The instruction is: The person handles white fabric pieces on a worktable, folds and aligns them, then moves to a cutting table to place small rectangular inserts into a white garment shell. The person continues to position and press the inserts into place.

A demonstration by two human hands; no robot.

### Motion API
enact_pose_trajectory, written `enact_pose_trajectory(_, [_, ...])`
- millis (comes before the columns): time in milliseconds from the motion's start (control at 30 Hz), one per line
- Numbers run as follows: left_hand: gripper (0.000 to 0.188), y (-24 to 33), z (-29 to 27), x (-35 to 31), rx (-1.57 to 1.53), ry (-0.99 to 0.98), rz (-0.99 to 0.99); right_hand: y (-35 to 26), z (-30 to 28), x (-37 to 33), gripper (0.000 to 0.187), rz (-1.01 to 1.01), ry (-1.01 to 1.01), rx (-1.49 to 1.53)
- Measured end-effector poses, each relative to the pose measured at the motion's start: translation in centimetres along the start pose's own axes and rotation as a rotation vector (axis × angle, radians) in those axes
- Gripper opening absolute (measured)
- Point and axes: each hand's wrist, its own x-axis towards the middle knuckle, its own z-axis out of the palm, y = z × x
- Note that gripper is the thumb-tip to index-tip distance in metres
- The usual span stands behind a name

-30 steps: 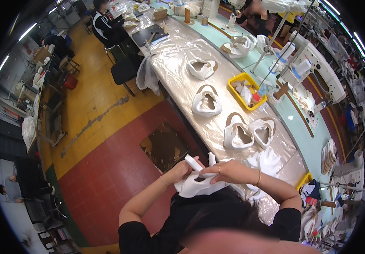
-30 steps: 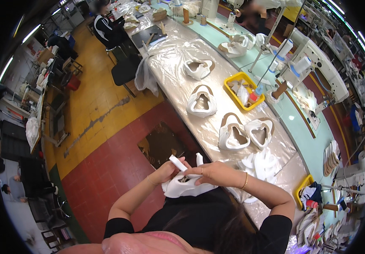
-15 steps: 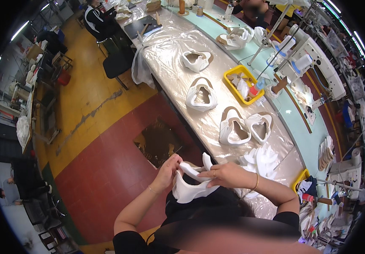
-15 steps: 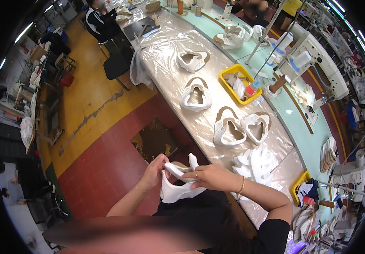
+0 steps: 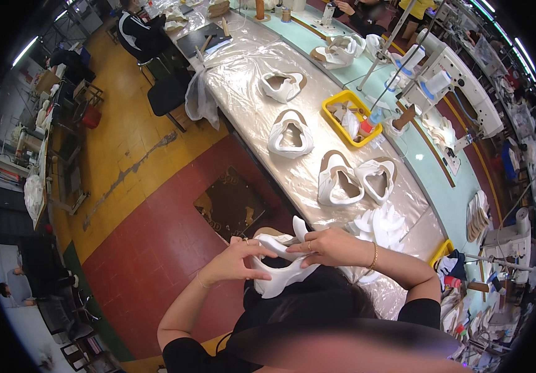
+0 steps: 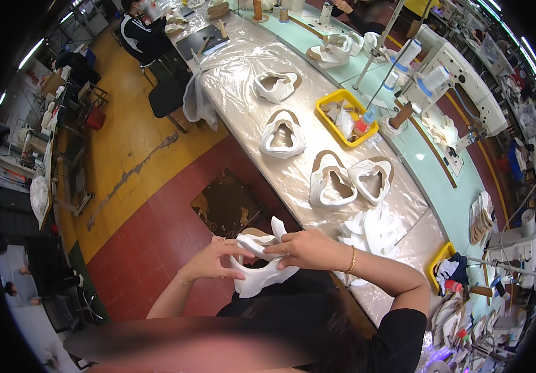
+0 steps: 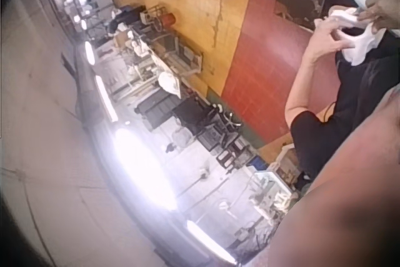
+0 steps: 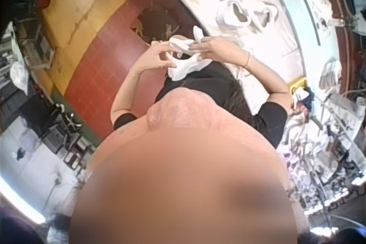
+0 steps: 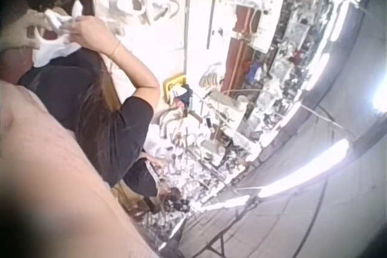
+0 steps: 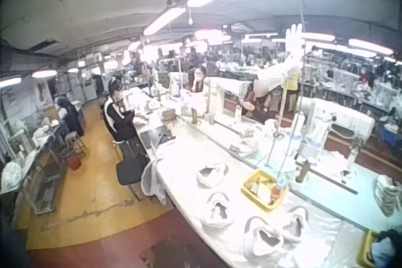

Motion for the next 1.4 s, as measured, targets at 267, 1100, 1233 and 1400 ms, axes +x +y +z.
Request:
enact_pose_trajectory(267, [0.066,2.1,-1.1,1.1,0.091,-0.046,-0.072,-0.4,-1.3,-0.5,0.057,-0.028,-0.04,-0.007])
enact_pose_trajectory(1100, [0.049,2.9,-2.4,3.4,0.069,-0.043,0.026,-0.6,-3.4,-0.2,0.056,0.02,0.081,0.041])
enact_pose_trajectory(1233, [0.045,4.0,-3.1,3.7,0.092,-0.022,0.01,-0.7,-3.8,-0.2,0.053,-0.014,0.109,0.022])
enact_pose_trajectory(1400, [0.042,4.5,-4.1,4.1,0.185,0.015,0.088,-0.7,-4.1,-0.3,0.044,0.022,0.099,-0.016])
